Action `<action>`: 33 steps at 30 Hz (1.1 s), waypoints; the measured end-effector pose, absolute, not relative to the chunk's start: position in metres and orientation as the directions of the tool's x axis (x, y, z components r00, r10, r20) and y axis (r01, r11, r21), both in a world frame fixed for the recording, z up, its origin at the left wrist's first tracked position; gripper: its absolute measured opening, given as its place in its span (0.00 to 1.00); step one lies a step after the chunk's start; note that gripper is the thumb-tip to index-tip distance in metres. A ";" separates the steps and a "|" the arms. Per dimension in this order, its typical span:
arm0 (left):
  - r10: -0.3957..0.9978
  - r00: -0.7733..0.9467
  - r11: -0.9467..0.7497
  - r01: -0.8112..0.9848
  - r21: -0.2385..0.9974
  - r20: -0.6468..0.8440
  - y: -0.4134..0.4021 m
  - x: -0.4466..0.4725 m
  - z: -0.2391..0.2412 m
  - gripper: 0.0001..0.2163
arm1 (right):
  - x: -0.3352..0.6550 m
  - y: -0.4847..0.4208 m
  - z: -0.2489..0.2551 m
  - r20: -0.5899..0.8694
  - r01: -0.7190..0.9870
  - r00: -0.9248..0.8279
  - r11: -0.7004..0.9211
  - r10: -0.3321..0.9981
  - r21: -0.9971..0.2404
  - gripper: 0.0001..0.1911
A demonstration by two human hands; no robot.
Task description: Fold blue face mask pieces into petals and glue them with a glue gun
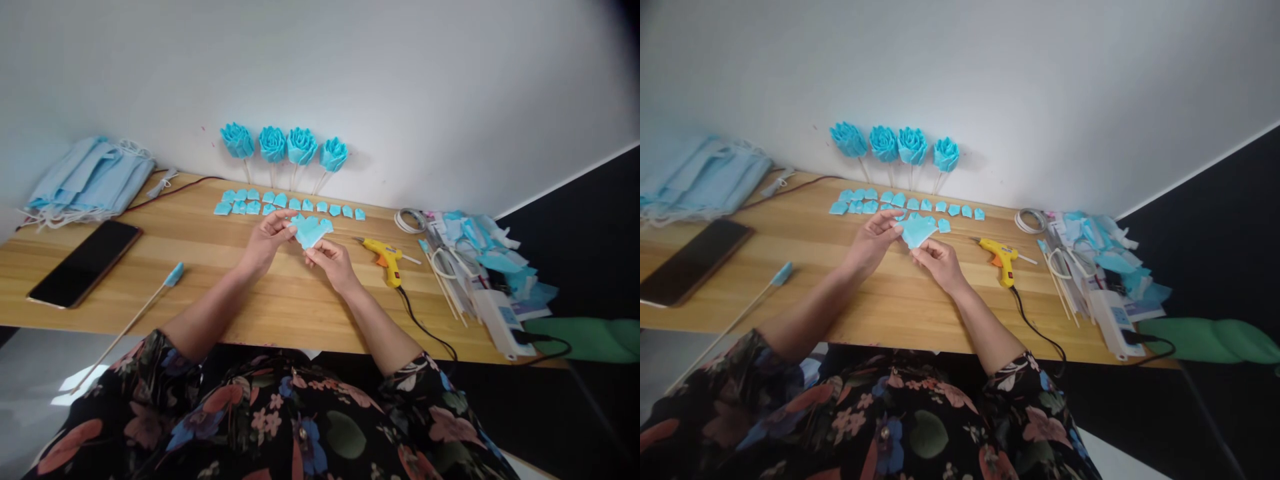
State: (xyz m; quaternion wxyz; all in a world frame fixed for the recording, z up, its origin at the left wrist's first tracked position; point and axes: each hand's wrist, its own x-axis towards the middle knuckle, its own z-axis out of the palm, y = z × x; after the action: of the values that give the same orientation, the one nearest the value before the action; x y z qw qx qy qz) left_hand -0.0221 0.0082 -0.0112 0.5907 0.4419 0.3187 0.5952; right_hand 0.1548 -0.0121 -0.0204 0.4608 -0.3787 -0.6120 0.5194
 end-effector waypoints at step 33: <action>0.987 0.115 -0.060 -0.361 0.931 0.108 0.005 -0.019 -0.007 0.28 | 0.154 -0.007 -0.019 0.077 0.008 -0.126 0.078 0.989 -0.997 0.22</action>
State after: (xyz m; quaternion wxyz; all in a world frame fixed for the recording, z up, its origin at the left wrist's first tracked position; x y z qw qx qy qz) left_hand -0.0193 0.0046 -0.0069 0.5925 0.4545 0.3448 0.5688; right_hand 0.1536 -0.0066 -0.0186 0.4835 -0.4510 -0.5526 0.5073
